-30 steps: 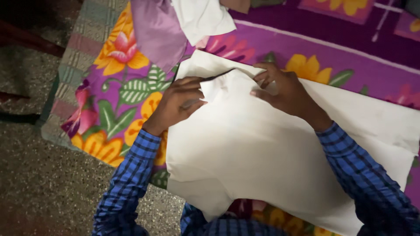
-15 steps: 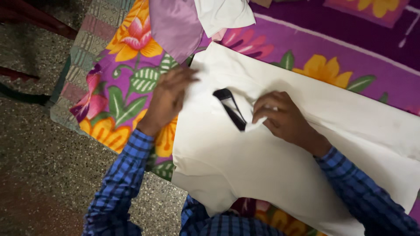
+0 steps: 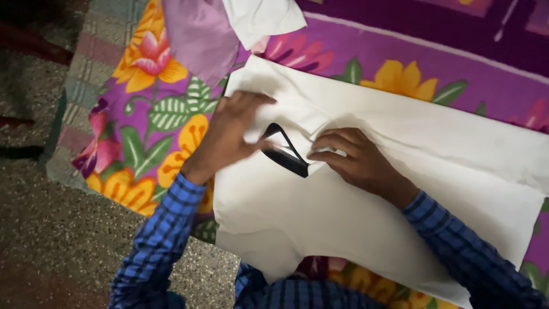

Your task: The person folds a white short-sleeved shirt with black trim on a floral patterned surface. They smooth the fabric, fold the sleeves inward, fold the shirt in half vertically, and then fold the bottom up to create a compact rectangular package.

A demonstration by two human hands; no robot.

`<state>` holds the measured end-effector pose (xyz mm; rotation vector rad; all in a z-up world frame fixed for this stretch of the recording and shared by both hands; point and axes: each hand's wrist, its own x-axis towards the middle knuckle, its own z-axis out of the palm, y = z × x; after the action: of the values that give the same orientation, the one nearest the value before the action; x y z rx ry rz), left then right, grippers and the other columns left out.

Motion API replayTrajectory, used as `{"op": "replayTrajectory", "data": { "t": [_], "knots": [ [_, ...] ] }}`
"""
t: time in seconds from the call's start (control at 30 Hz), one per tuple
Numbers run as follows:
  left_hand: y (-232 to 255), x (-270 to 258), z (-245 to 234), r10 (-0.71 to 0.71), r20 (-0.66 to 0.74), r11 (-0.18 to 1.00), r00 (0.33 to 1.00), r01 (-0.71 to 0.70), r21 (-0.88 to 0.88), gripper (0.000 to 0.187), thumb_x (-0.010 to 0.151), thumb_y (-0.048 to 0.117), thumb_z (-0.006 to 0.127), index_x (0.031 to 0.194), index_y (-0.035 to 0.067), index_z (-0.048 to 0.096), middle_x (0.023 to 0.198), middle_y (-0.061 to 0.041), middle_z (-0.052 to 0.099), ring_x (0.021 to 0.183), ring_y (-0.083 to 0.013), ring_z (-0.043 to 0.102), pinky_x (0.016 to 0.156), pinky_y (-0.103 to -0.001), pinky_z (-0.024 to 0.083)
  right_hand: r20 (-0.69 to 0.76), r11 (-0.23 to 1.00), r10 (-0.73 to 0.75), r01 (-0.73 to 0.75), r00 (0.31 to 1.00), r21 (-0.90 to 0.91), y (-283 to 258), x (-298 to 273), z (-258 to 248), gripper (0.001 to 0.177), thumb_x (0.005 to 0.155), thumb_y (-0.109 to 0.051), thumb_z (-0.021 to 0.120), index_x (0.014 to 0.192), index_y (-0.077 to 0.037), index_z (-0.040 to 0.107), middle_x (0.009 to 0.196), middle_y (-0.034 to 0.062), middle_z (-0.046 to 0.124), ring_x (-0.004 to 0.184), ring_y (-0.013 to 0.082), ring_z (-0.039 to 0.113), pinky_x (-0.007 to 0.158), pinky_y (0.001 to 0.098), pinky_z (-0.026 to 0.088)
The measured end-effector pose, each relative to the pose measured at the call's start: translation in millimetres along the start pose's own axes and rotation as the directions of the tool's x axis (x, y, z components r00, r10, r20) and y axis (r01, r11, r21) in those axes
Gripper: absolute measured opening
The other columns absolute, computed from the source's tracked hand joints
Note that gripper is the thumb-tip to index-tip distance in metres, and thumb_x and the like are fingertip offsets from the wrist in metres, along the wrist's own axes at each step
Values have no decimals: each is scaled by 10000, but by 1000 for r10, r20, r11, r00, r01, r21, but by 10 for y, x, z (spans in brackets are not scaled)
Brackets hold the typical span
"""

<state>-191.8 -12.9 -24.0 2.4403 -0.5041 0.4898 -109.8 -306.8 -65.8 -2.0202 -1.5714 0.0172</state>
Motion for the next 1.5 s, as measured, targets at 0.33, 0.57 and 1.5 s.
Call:
{"op": "replayTrajectory", "data": {
  "t": [0.33, 0.57, 1.5],
  "knots": [
    [249, -155, 162, -63, 58, 986, 996, 53, 159, 139, 907, 95, 743, 1030, 91, 679, 985, -38, 603, 987, -256, 576, 861, -403, 435, -133, 991, 135, -135, 982, 8, -33, -48, -126, 199, 802, -17, 753, 949, -128, 677, 1180, 17, 650, 1200, 243, 589, 1030, 420, 409],
    [389, -320, 212, -121, 54, 992, 991, 119, 35, 190, 891, 85, 752, 1072, 77, 695, 1005, -49, 614, 982, -269, 573, 871, -409, 440, -101, 985, 170, -171, 980, -6, 99, -90, -165, 231, 796, -68, 798, 992, -133, 696, 1132, -15, 638, 1188, 250, 595, 1047, 421, 407],
    [435, -438, 377, -292, -115, 956, 949, 286, -66, 120, 909, 49, 747, 977, 40, 648, 974, -83, 693, 942, -287, 654, 837, -416, 476, -186, 918, 392, -396, 901, 17, -442, 2, 109, 336, 733, -174, 827, 1010, -132, 642, 983, 2, 640, 979, 241, 571, 888, 405, 372]
  ]
}}
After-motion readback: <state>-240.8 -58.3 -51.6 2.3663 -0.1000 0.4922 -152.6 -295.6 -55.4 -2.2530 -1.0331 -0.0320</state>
